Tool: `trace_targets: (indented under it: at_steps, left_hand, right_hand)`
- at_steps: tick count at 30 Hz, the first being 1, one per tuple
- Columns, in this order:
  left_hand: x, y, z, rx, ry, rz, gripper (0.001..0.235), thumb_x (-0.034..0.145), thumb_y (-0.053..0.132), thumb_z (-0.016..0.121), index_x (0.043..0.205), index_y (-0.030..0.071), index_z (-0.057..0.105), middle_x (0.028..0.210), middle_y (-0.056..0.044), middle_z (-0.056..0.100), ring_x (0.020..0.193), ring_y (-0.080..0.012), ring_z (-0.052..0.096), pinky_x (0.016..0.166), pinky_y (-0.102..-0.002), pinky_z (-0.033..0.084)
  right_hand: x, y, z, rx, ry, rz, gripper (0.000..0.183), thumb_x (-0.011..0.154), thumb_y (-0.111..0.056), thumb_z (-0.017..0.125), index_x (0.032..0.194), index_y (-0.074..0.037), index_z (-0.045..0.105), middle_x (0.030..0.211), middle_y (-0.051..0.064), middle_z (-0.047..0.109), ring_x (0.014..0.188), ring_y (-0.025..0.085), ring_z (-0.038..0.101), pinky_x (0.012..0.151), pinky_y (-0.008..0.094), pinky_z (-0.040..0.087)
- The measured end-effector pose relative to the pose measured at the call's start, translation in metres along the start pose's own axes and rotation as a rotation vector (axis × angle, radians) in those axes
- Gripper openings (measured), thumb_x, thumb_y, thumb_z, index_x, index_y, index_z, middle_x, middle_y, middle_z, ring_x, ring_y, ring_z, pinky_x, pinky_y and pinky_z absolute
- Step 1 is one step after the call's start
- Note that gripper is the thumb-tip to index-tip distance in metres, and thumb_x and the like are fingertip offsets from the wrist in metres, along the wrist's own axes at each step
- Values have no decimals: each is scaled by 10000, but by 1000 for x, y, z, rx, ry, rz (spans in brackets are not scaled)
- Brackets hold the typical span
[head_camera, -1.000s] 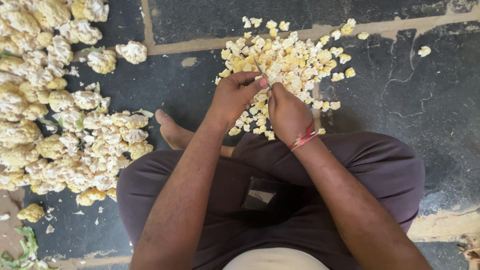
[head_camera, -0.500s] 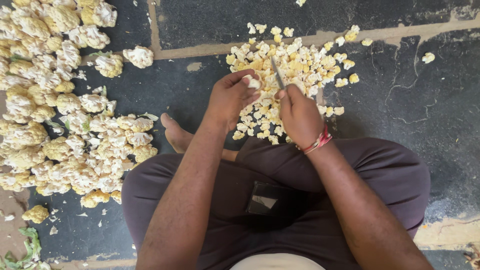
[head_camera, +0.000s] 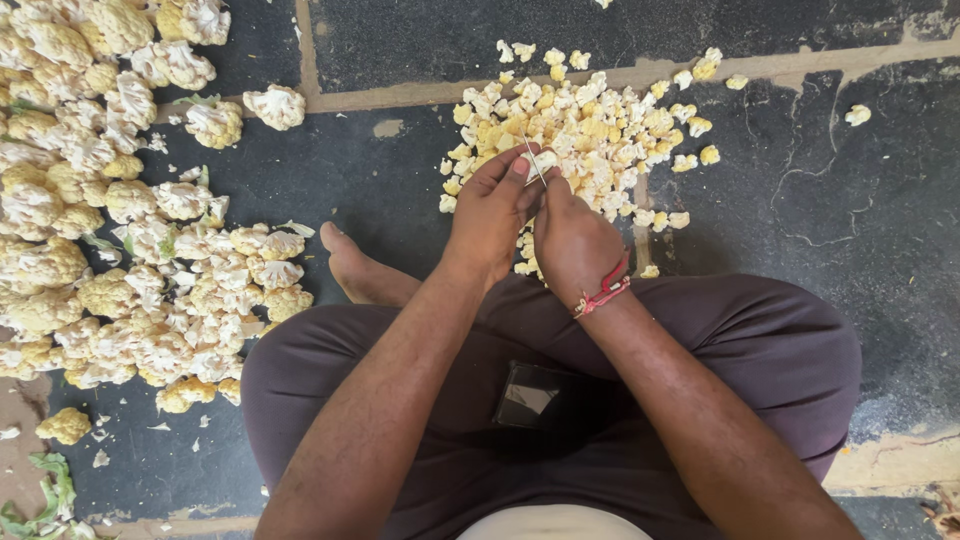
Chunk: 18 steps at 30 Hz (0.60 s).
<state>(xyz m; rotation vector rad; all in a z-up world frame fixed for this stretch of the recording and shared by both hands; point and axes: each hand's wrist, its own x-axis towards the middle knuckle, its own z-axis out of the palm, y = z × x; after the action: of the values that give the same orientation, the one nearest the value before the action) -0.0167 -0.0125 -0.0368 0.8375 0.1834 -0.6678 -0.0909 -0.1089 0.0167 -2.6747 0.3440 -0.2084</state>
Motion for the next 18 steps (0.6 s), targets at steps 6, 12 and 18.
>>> trace_targets:
  at_steps: [6,12,18]
  left_hand:
    - [-1,8,2,-35,-60,-34,333,1058,143,538,1341,-21,597,1229,-116,670,1034,-191,675,969,-380,564]
    - [-2,43,6,373,5,114,491,1050,305,564,1448,16,547,1366,-125,553,1168,-231,521,1028,-409,437]
    - [16,60,-32,617,371,487,484,1048,400,555,1342,17,595,1307,-141,666,1222,-228,631,1057,-363,491]
  right_hand:
    - [2,16,-1,284,-73,62,266,1072,-194,492,1225,1,590,718,183,665,630,345,666,559,473,504]
    - [22,52,-34,932,-250,374,215,1077,-200,436,1038,-88,614,655,23,571,464,83,460,427,266,361]
    - [25,96,-86,726,40,390,247,1143,-248,470,1065,-75,628,718,20,604,531,63,521,469,244,400]
